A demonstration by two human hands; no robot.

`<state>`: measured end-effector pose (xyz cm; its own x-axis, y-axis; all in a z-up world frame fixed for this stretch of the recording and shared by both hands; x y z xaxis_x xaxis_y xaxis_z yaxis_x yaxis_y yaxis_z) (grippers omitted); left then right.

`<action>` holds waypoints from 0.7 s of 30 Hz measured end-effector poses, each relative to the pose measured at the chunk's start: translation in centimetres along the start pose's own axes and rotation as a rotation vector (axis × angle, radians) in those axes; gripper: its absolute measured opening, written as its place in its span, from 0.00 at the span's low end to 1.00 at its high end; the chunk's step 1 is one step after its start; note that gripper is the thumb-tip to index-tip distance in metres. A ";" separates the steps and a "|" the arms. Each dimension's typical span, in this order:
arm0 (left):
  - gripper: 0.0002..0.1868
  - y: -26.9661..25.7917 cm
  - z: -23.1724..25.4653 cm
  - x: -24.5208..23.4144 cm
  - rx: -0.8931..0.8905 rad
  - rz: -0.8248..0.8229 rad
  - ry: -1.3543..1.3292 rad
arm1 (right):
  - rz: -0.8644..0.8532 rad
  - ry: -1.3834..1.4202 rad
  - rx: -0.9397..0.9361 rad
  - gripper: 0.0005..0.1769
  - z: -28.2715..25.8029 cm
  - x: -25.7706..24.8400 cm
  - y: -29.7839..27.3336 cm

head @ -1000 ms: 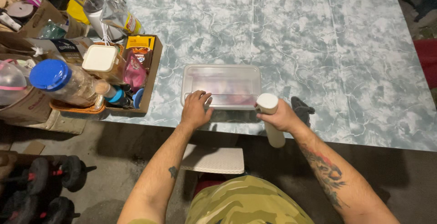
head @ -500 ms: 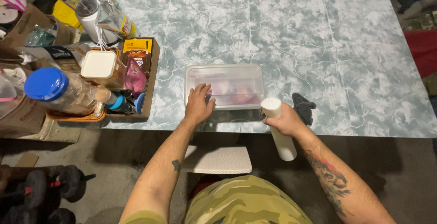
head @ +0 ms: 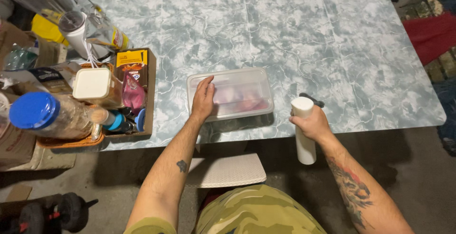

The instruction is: The person picks up and organizes plastic containers and lids on a table, then wipes down a container and a blue tray using a black cloth.

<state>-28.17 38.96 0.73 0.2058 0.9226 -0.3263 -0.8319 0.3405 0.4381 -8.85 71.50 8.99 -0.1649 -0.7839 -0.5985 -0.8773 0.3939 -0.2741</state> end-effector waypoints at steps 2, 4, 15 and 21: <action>0.27 0.3 -0.3 0.0 0.024 0.038 -0.041 | 0.052 -0.092 0.072 0.14 0.5 -0.1 -0.2; 0.27 0.2 -0.8 0.1 0.016 0.042 -0.055 | 0.018 -0.002 0.014 0.14 0.5 0.3 -0.4; 0.30 -0.3 -2.5 -1.3 0.048 0.105 -0.033 | -0.271 -0.033 -0.113 0.16 -4.3 7.3 -1.6; 0.30 -0.9 -1.9 -1.9 0.041 0.093 -0.028 | -0.257 -0.066 -0.142 0.18 -2.9 7.5 0.2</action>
<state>-28.78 36.58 -0.63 0.1436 0.9549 -0.2597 -0.8264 0.2601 0.4994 -11.56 64.36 6.63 0.0962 -0.8145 -0.5721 -0.9414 0.1122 -0.3180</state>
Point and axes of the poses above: each hand's wrist, its own y-axis towards the middle knuckle, its own x-axis out of the palm, z = x × y, the point moved 3 cm from there along y, towards the middle knuckle, and after that the axes turned 15 degrees about x, right-handed, at the moved point
